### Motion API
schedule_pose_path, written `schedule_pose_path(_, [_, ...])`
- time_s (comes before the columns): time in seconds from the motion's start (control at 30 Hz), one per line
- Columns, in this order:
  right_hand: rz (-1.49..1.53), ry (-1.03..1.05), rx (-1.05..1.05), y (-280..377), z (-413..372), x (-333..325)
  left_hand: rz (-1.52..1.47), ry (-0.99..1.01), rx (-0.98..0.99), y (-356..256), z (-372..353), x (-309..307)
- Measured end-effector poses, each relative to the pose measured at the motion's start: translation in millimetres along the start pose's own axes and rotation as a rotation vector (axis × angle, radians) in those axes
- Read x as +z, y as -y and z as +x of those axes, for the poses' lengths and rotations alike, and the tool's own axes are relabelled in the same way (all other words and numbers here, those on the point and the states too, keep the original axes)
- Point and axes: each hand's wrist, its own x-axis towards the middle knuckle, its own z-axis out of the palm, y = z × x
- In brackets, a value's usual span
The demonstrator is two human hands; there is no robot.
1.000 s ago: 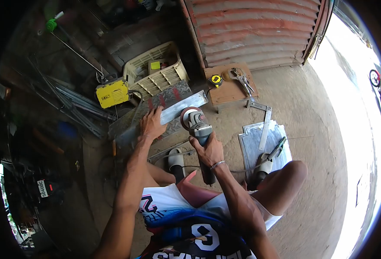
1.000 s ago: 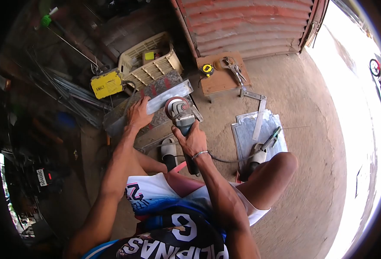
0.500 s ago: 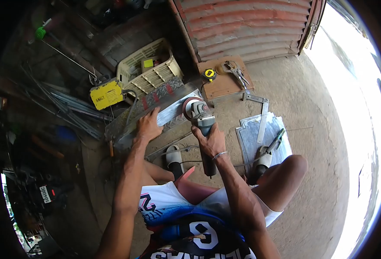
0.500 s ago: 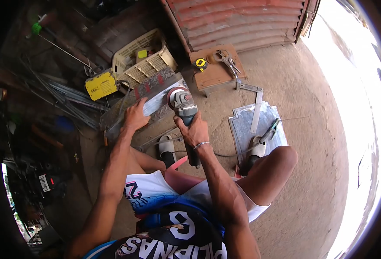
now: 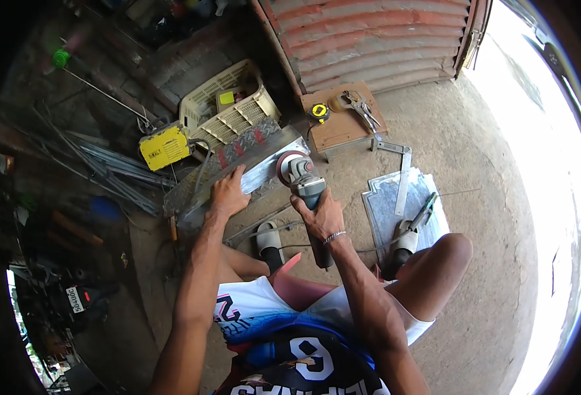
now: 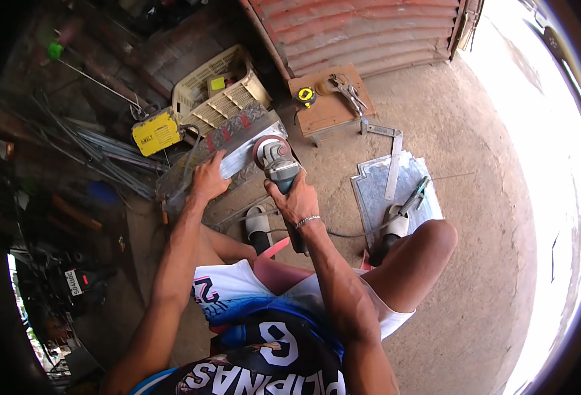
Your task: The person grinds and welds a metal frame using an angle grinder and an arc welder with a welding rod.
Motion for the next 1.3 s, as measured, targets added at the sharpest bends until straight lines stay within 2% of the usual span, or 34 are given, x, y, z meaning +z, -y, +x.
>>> schedule_pose_path(0.07, [-0.031, 0.061, -0.005, -2, 0, 3, -0.002, -0.014, 0.017, -1, 1, 1])
schedule_pose_path(0.43, [-0.003, -0.001, -0.021, 1, 2, 1, -0.003, -0.055, 0.04, -1, -4, 4])
schedule_pose_path(0.67, [-0.005, -0.011, 0.002, 5, 4, 0, -0.001, -0.036, 0.022, -6, -10, 4])
schedule_pose_path(0.73, [0.016, -0.024, -0.018, 4, 8, 1, 0.044, 0.067, -0.032, -7, -10, 3])
schedule_pose_path(0.8, [0.038, -0.037, -0.036, 4, 10, 1, 0.037, 0.06, -0.03, -8, -9, 2])
schedule_pose_path(1.03, [-0.013, 0.051, -0.003, 8, 2, 1, 0.004, 0.071, -0.039, -10, -7, 1])
schedule_pose_path(1.3, [0.041, -0.054, -0.003, 7, 10, 2, 0.022, 0.025, -0.002, -8, -11, 2])
